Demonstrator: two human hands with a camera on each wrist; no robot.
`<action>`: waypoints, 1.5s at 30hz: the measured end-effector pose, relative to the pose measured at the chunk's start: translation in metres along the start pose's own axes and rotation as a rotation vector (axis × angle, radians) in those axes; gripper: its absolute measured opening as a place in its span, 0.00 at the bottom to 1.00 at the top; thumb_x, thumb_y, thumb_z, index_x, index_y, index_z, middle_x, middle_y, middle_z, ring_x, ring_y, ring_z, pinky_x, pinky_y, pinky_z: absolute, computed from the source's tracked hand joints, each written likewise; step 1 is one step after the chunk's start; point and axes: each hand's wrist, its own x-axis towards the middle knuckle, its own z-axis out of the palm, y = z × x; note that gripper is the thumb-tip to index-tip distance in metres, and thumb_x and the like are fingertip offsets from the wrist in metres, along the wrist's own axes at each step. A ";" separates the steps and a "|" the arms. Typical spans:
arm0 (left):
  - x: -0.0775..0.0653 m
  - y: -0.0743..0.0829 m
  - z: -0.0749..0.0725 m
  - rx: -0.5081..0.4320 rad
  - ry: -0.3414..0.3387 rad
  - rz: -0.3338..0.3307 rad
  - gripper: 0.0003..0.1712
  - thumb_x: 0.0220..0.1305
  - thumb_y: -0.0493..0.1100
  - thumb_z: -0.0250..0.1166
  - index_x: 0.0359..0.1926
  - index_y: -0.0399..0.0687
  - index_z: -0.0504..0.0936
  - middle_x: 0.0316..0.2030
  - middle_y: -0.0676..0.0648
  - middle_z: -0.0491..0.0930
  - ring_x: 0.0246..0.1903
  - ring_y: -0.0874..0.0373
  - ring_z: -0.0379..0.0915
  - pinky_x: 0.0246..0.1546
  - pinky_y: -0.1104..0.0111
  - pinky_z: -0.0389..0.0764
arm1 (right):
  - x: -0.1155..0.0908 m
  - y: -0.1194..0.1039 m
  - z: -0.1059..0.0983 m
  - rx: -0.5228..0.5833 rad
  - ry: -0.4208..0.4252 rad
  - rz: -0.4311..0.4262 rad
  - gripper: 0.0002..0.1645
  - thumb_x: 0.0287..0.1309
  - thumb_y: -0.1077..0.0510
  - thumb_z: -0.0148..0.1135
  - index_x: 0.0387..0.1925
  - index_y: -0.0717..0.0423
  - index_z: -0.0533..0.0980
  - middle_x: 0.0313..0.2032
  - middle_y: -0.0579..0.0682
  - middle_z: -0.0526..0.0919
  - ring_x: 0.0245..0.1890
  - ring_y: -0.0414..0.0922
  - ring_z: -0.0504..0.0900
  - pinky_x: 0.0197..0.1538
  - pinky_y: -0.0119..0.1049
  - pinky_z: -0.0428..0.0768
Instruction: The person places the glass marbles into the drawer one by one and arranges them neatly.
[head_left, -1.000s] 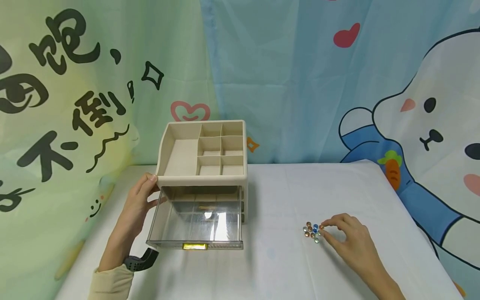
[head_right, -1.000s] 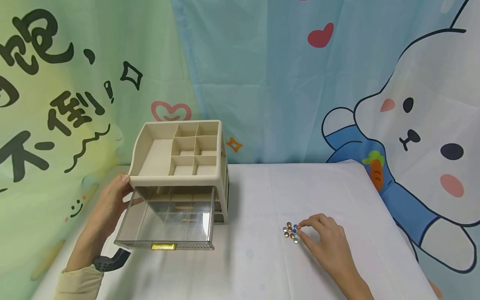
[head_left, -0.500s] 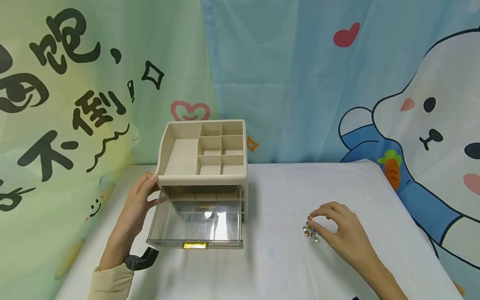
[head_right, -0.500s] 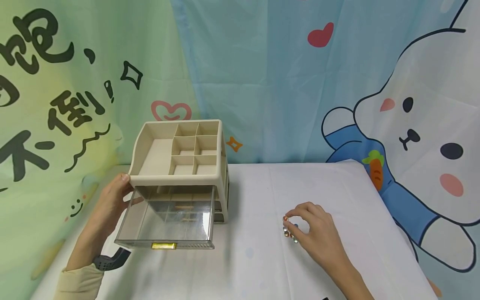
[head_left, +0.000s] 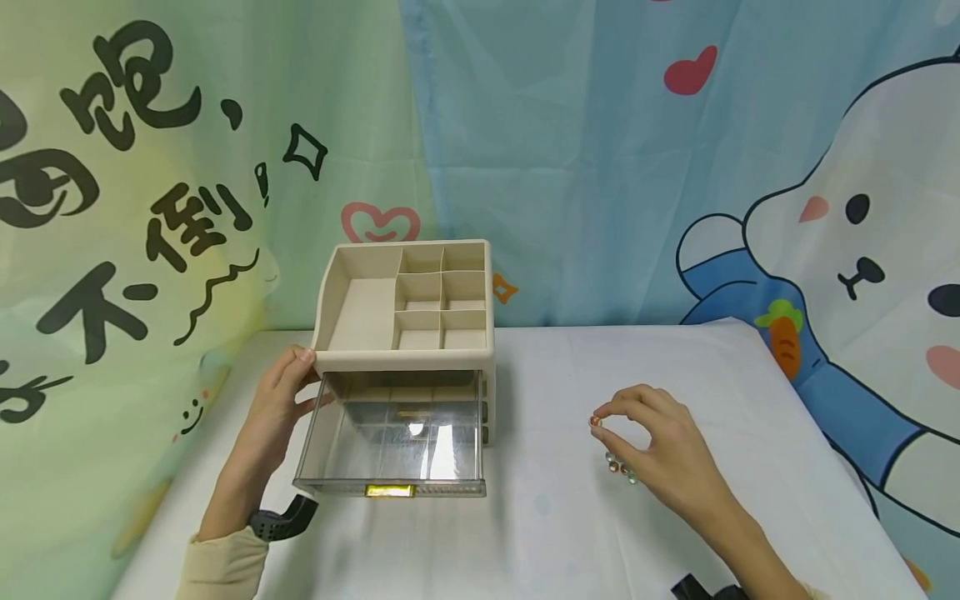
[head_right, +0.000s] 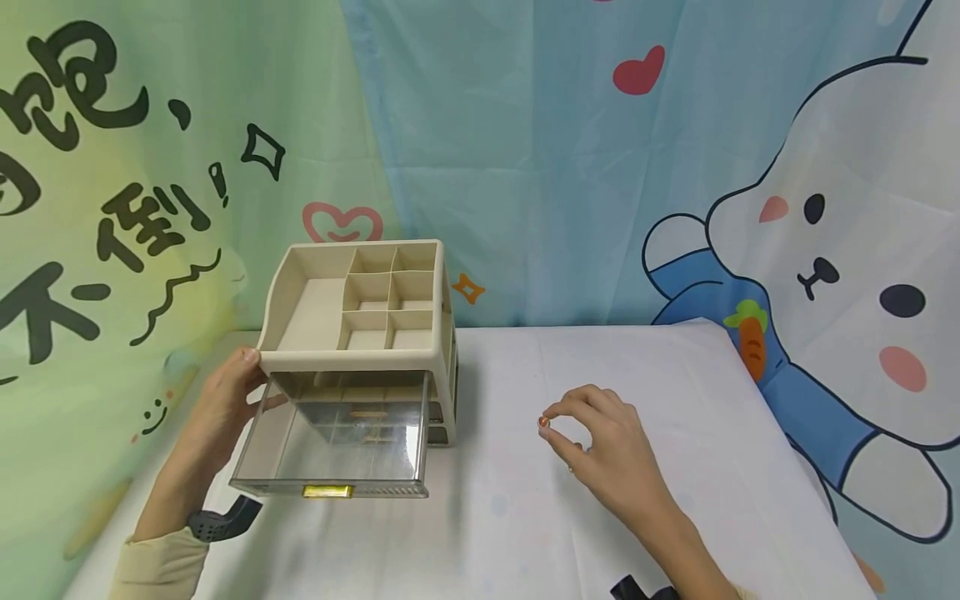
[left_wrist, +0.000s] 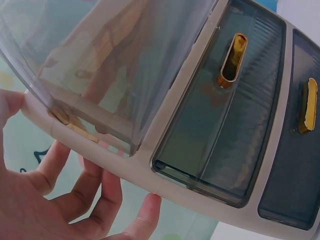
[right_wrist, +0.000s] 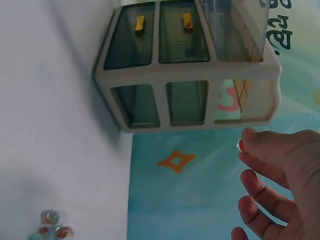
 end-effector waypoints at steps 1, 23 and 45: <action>0.000 0.000 0.000 -0.002 0.000 0.000 0.17 0.83 0.56 0.48 0.41 0.52 0.73 0.50 0.56 0.75 0.52 0.62 0.76 0.49 0.67 0.85 | 0.002 -0.002 0.000 0.004 0.002 -0.006 0.15 0.49 0.59 0.83 0.37 0.40 0.86 0.41 0.37 0.83 0.48 0.41 0.77 0.51 0.46 0.70; 0.001 -0.001 0.001 -0.012 0.006 -0.010 0.16 0.83 0.56 0.48 0.42 0.54 0.73 0.49 0.56 0.74 0.51 0.61 0.74 0.48 0.68 0.86 | 0.035 -0.041 0.001 0.089 -0.015 -0.114 0.13 0.53 0.58 0.81 0.38 0.41 0.86 0.42 0.37 0.83 0.48 0.40 0.78 0.52 0.46 0.73; 0.000 -0.001 0.000 -0.049 0.002 -0.008 0.15 0.83 0.55 0.49 0.38 0.56 0.73 0.47 0.58 0.76 0.51 0.63 0.76 0.49 0.67 0.84 | 0.070 -0.080 0.011 0.175 -0.040 -0.300 0.10 0.54 0.57 0.80 0.37 0.43 0.86 0.41 0.40 0.83 0.47 0.41 0.79 0.53 0.43 0.77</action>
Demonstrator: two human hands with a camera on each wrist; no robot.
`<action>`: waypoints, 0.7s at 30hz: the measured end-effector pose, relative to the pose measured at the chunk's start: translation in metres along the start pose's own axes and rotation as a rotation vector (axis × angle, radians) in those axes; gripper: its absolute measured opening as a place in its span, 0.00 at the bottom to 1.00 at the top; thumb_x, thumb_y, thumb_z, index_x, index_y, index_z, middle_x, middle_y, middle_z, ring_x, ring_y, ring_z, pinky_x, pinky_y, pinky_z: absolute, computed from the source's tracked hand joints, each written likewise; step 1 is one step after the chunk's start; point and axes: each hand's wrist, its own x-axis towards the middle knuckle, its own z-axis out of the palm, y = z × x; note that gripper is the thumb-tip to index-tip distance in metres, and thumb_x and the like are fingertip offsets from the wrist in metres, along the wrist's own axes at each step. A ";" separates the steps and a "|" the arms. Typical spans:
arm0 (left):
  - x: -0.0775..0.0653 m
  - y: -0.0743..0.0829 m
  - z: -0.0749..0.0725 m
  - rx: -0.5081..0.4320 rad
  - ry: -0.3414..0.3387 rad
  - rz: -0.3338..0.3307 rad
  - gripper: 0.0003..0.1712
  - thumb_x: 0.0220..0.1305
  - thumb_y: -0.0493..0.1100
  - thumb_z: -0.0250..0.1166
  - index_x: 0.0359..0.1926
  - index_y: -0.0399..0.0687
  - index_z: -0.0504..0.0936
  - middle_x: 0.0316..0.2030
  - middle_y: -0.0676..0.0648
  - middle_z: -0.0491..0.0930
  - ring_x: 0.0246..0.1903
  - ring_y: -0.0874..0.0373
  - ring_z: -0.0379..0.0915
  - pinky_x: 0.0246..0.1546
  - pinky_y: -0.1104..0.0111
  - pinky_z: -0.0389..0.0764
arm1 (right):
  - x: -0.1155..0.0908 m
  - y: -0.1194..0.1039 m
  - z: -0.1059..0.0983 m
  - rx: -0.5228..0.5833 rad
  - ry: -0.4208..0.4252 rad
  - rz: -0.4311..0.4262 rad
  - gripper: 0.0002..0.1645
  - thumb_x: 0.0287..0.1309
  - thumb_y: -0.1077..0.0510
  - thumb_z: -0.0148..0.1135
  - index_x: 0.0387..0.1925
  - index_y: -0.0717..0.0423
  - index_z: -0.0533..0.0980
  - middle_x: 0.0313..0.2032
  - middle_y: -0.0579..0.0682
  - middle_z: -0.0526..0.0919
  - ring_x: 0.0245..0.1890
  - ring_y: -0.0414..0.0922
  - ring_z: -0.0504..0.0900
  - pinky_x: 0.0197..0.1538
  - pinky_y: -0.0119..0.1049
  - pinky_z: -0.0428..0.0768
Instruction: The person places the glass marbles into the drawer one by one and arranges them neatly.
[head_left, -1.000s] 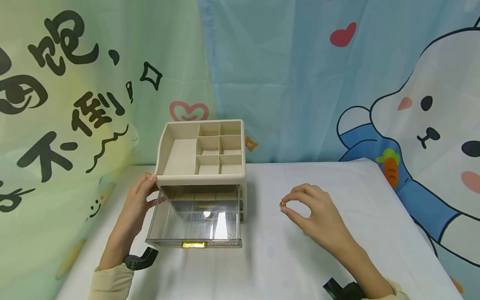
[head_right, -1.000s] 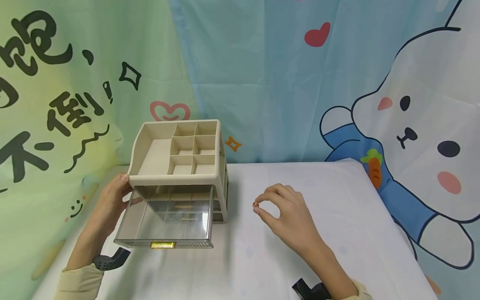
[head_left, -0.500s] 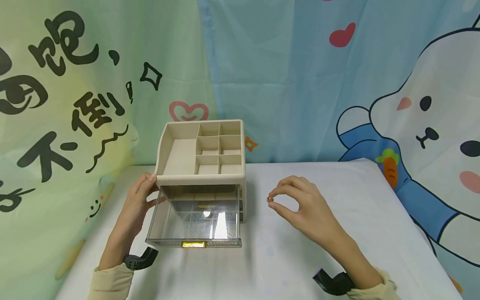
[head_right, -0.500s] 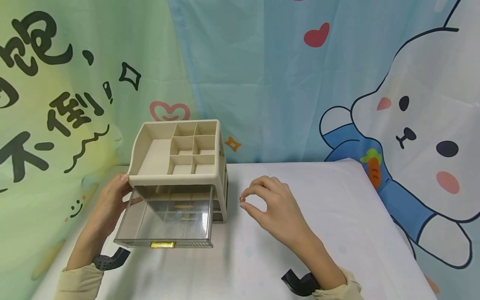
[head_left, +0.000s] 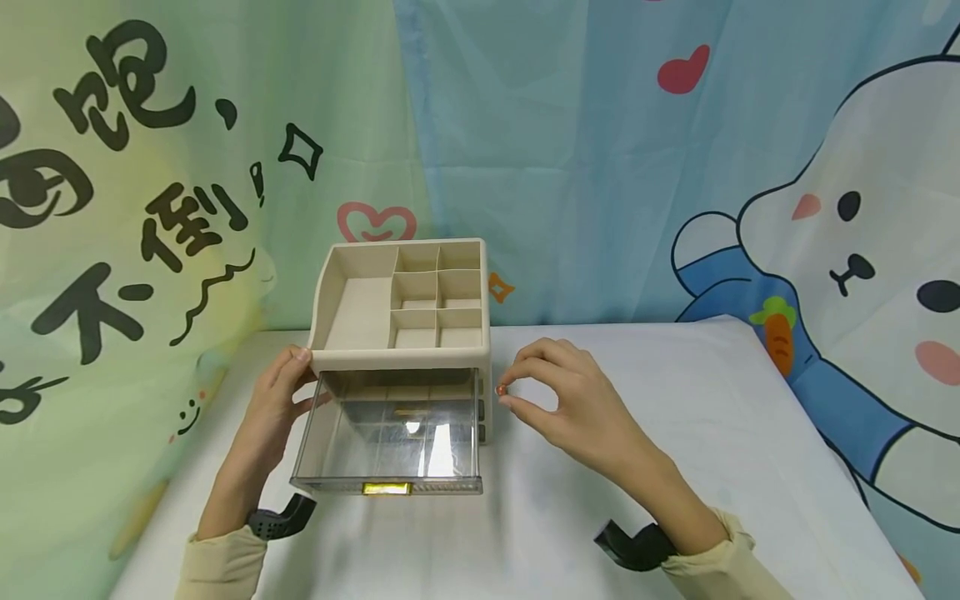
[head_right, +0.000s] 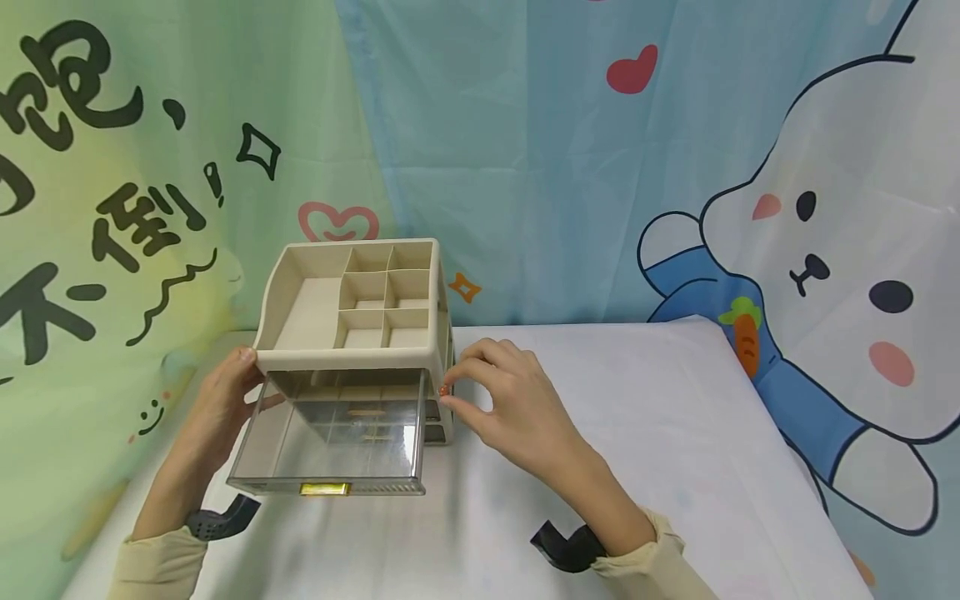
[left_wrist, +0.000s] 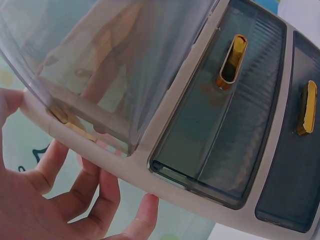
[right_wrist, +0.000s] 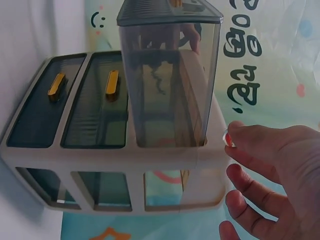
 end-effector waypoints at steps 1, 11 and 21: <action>0.000 0.000 0.000 -0.003 -0.001 0.002 0.15 0.83 0.55 0.49 0.38 0.56 0.73 0.47 0.58 0.76 0.51 0.63 0.76 0.49 0.67 0.84 | 0.002 -0.001 0.001 0.002 -0.003 -0.005 0.10 0.55 0.57 0.80 0.37 0.43 0.86 0.41 0.40 0.83 0.47 0.41 0.80 0.53 0.42 0.77; 0.000 0.000 -0.001 -0.002 -0.006 0.007 0.15 0.83 0.55 0.48 0.38 0.56 0.73 0.47 0.57 0.76 0.51 0.63 0.76 0.49 0.67 0.85 | 0.019 -0.012 0.005 0.052 -0.049 -0.040 0.09 0.57 0.56 0.79 0.39 0.44 0.86 0.42 0.37 0.83 0.48 0.38 0.81 0.55 0.42 0.77; 0.000 0.000 0.000 0.018 -0.010 0.008 0.16 0.83 0.56 0.48 0.40 0.54 0.74 0.49 0.56 0.76 0.52 0.62 0.76 0.49 0.68 0.85 | 0.031 -0.022 0.012 0.101 -0.097 -0.045 0.08 0.60 0.54 0.77 0.41 0.43 0.86 0.44 0.36 0.83 0.51 0.37 0.80 0.58 0.39 0.77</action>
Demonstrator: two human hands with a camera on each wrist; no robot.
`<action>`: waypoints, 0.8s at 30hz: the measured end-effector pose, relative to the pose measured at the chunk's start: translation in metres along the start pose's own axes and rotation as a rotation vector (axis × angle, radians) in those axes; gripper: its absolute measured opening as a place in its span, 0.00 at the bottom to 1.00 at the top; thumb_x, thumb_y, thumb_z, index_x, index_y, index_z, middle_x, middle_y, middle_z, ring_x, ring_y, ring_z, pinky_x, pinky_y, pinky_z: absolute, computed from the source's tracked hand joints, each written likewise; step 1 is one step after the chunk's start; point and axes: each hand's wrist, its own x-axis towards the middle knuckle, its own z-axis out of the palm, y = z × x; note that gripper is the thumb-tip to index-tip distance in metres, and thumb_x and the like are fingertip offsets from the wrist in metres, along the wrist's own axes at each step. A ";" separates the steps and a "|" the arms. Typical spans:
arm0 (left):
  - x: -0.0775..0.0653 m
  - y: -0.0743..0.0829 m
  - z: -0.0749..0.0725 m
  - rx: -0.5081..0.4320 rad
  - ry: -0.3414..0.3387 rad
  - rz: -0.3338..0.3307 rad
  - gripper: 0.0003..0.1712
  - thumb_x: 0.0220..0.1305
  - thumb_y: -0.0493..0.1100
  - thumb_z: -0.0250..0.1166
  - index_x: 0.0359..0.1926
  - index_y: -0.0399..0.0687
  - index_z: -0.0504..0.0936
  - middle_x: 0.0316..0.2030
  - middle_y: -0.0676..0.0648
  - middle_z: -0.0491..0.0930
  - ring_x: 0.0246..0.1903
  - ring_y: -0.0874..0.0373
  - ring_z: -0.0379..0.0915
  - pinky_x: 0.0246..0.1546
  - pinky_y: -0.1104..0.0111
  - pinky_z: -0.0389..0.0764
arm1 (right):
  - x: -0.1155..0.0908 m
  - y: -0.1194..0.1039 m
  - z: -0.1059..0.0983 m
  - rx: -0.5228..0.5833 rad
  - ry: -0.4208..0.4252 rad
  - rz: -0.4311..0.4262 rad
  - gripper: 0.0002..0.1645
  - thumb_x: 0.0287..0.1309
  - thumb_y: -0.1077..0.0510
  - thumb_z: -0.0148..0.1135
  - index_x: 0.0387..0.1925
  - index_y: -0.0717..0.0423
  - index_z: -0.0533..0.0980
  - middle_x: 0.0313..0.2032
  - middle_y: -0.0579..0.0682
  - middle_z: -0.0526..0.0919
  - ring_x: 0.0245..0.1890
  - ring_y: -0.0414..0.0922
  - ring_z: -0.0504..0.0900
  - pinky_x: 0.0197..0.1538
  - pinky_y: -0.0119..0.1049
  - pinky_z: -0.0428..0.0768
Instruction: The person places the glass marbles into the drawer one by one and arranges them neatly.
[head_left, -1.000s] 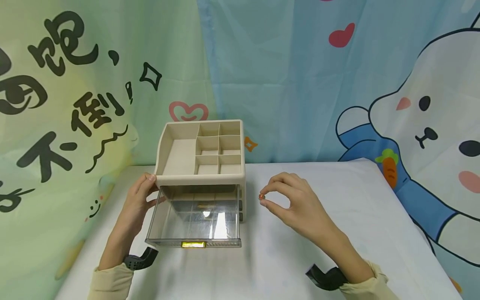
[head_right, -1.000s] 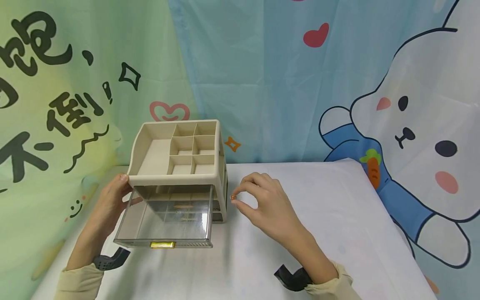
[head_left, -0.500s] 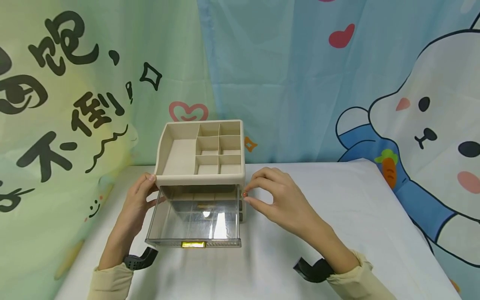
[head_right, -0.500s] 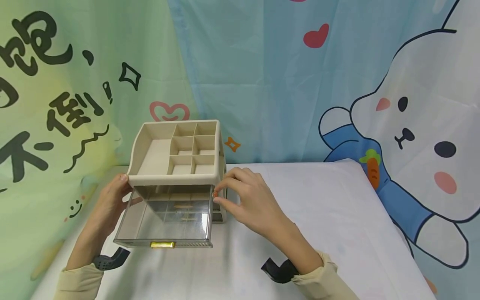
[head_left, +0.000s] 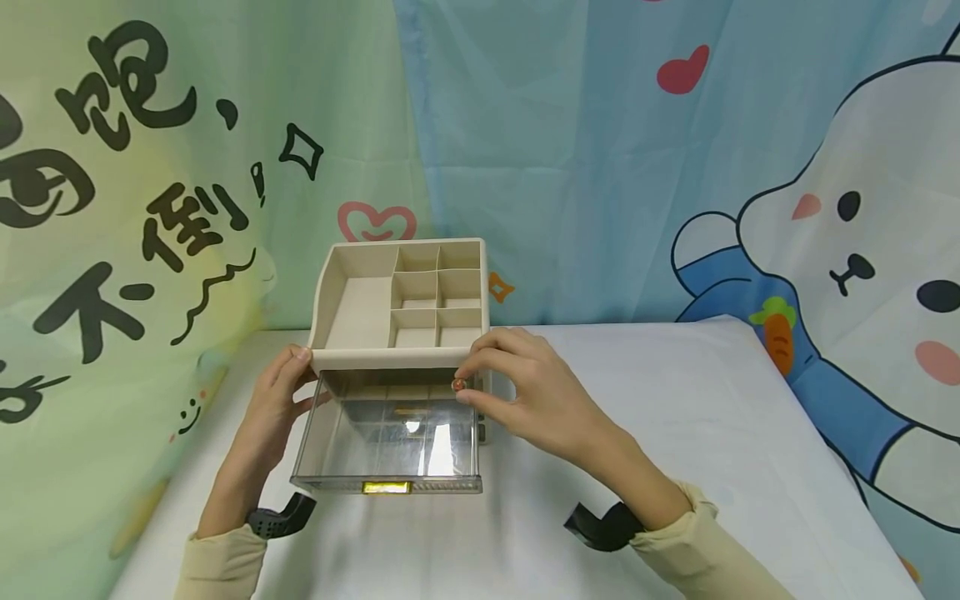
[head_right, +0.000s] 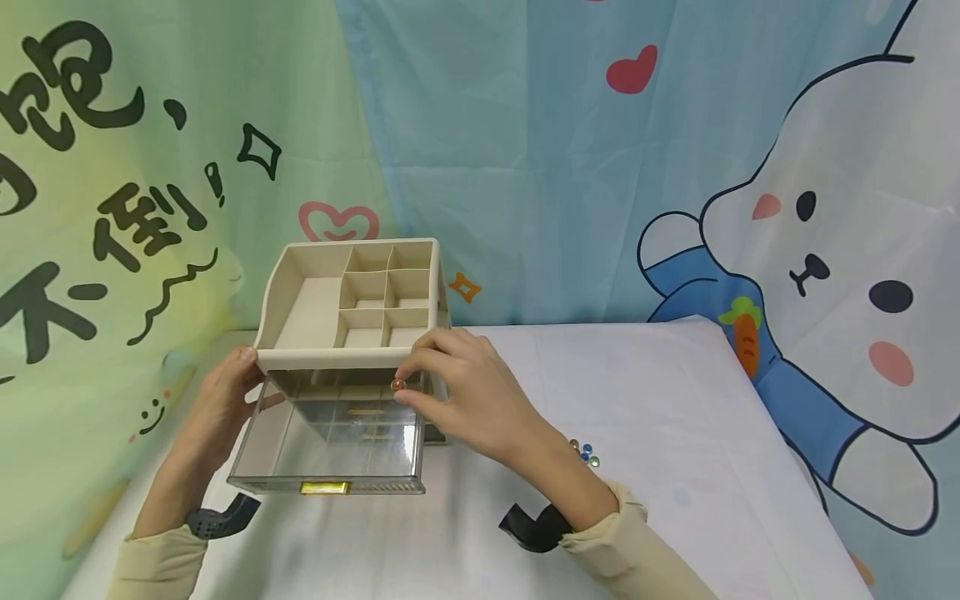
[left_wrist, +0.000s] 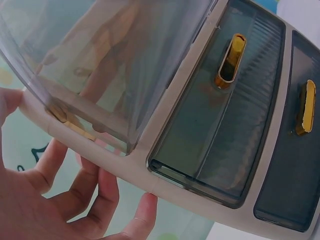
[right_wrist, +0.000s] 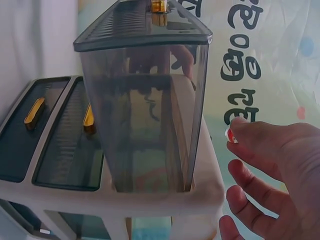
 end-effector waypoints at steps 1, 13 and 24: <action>0.000 0.000 0.000 0.000 0.001 0.000 0.16 0.83 0.56 0.48 0.40 0.54 0.73 0.49 0.56 0.76 0.51 0.62 0.76 0.49 0.68 0.85 | 0.001 -0.001 0.001 0.009 -0.004 -0.003 0.08 0.60 0.54 0.77 0.41 0.43 0.86 0.44 0.36 0.83 0.50 0.36 0.80 0.57 0.39 0.77; 0.000 0.000 0.001 -0.001 0.005 -0.004 0.16 0.83 0.56 0.48 0.40 0.54 0.73 0.49 0.56 0.75 0.51 0.62 0.76 0.48 0.68 0.85 | 0.024 -0.007 0.005 0.072 -0.102 -0.104 0.06 0.63 0.54 0.74 0.41 0.45 0.84 0.43 0.39 0.83 0.48 0.37 0.79 0.56 0.36 0.76; 0.001 0.000 0.001 -0.007 0.006 -0.002 0.15 0.83 0.56 0.48 0.40 0.55 0.73 0.47 0.56 0.74 0.50 0.62 0.75 0.48 0.68 0.85 | 0.037 -0.011 0.010 0.080 -0.269 -0.162 0.06 0.64 0.56 0.74 0.41 0.47 0.85 0.45 0.40 0.82 0.51 0.36 0.78 0.56 0.28 0.78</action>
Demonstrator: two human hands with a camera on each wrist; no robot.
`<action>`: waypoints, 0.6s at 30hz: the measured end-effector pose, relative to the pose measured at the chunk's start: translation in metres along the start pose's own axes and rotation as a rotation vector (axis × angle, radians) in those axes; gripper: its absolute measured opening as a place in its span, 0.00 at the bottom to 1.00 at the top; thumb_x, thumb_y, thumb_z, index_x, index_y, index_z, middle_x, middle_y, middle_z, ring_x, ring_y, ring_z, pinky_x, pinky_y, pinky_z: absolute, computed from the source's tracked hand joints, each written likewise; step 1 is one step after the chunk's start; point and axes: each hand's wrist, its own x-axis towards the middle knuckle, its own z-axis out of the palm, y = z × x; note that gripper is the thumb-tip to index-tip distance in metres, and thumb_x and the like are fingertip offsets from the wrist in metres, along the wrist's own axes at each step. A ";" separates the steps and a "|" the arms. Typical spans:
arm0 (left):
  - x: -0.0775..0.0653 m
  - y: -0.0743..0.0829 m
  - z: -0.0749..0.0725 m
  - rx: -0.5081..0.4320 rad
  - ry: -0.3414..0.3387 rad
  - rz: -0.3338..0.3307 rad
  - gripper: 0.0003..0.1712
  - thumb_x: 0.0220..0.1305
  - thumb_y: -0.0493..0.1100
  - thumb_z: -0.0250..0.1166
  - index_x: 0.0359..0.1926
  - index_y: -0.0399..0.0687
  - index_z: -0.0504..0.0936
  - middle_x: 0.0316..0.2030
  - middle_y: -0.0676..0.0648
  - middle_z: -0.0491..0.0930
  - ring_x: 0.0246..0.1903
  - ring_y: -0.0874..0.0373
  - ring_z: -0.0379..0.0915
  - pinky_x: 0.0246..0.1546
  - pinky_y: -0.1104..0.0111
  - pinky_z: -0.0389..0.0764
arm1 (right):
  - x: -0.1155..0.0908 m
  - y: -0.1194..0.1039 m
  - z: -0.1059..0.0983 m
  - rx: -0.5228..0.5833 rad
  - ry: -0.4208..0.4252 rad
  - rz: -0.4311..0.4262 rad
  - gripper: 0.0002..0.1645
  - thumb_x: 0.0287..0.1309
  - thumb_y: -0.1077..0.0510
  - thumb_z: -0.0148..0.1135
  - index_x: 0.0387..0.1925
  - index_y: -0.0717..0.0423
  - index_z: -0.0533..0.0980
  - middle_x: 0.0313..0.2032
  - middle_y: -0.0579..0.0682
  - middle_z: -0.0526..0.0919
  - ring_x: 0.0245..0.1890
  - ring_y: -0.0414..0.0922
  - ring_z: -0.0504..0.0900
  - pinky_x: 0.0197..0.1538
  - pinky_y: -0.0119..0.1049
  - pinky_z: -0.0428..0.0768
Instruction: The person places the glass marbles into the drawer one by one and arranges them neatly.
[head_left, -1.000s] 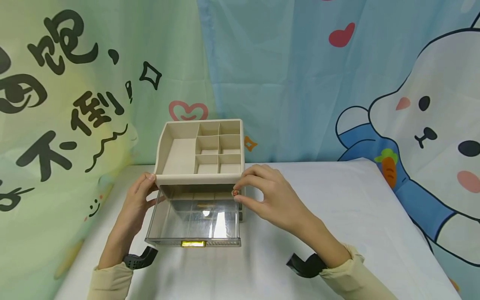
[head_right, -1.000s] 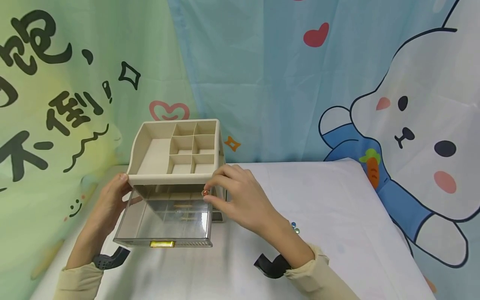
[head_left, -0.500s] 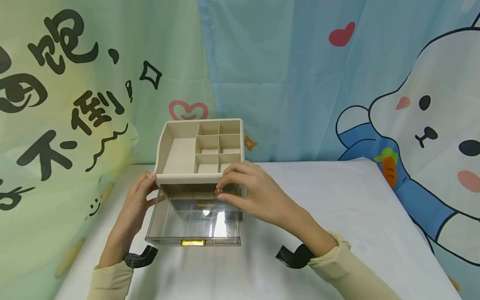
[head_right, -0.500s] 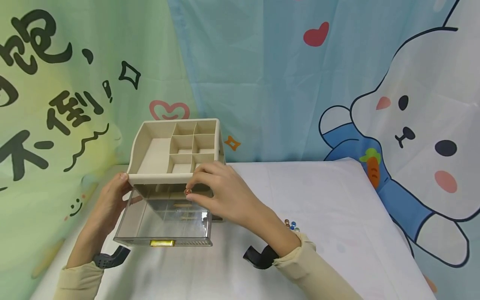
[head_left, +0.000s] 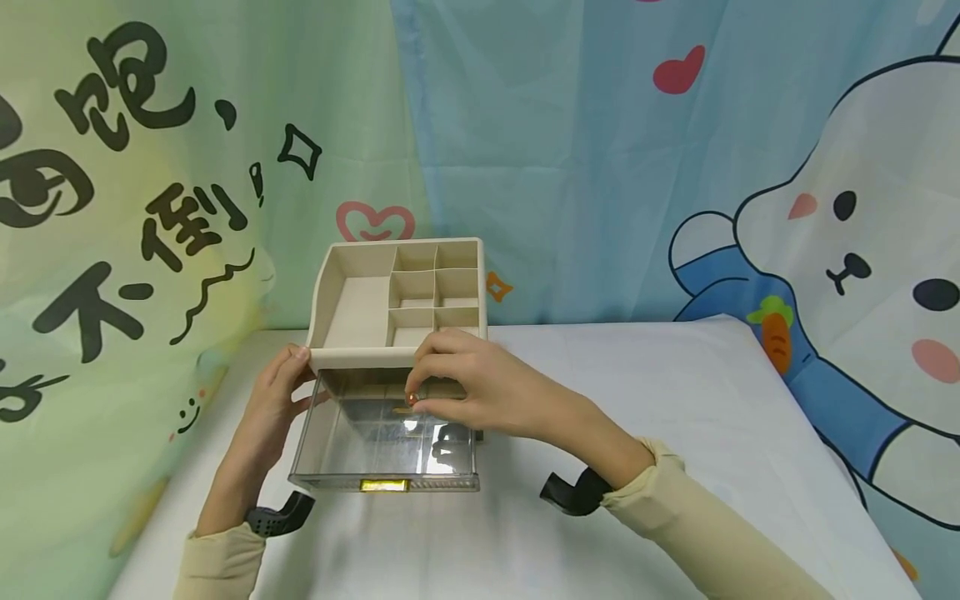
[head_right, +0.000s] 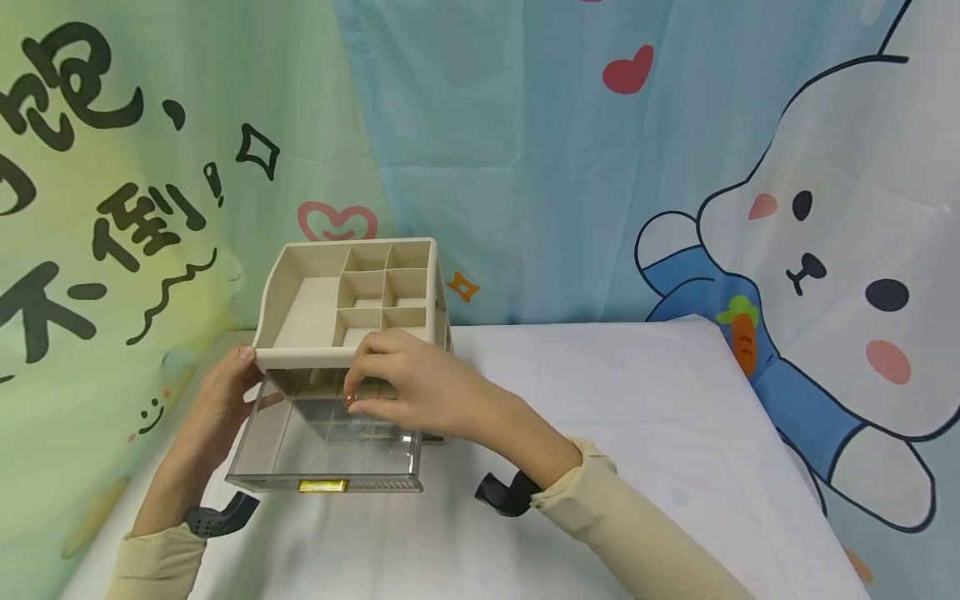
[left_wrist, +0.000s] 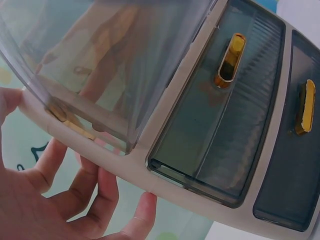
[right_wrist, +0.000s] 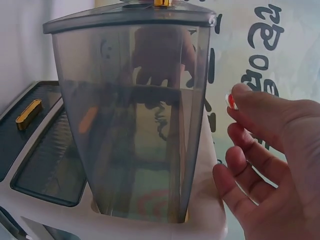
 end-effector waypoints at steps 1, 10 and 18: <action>0.000 0.000 0.000 0.001 0.000 0.000 0.15 0.83 0.56 0.48 0.40 0.55 0.73 0.47 0.56 0.74 0.50 0.62 0.75 0.48 0.68 0.85 | 0.001 0.001 0.001 0.002 -0.013 -0.007 0.06 0.64 0.56 0.74 0.42 0.47 0.85 0.45 0.40 0.81 0.50 0.36 0.78 0.55 0.28 0.78; 0.000 0.000 0.000 0.013 0.000 -0.006 0.15 0.83 0.56 0.48 0.42 0.56 0.74 0.50 0.56 0.74 0.51 0.62 0.74 0.47 0.69 0.85 | 0.012 0.003 0.010 0.031 -0.124 -0.059 0.04 0.67 0.55 0.71 0.42 0.48 0.84 0.45 0.43 0.82 0.49 0.37 0.78 0.57 0.27 0.77; 0.000 -0.001 0.000 0.001 -0.001 0.000 0.14 0.83 0.55 0.48 0.41 0.56 0.74 0.49 0.56 0.75 0.51 0.62 0.75 0.47 0.69 0.85 | 0.023 0.001 0.013 0.096 -0.258 -0.025 0.04 0.68 0.54 0.70 0.42 0.47 0.84 0.46 0.43 0.83 0.47 0.35 0.77 0.56 0.26 0.77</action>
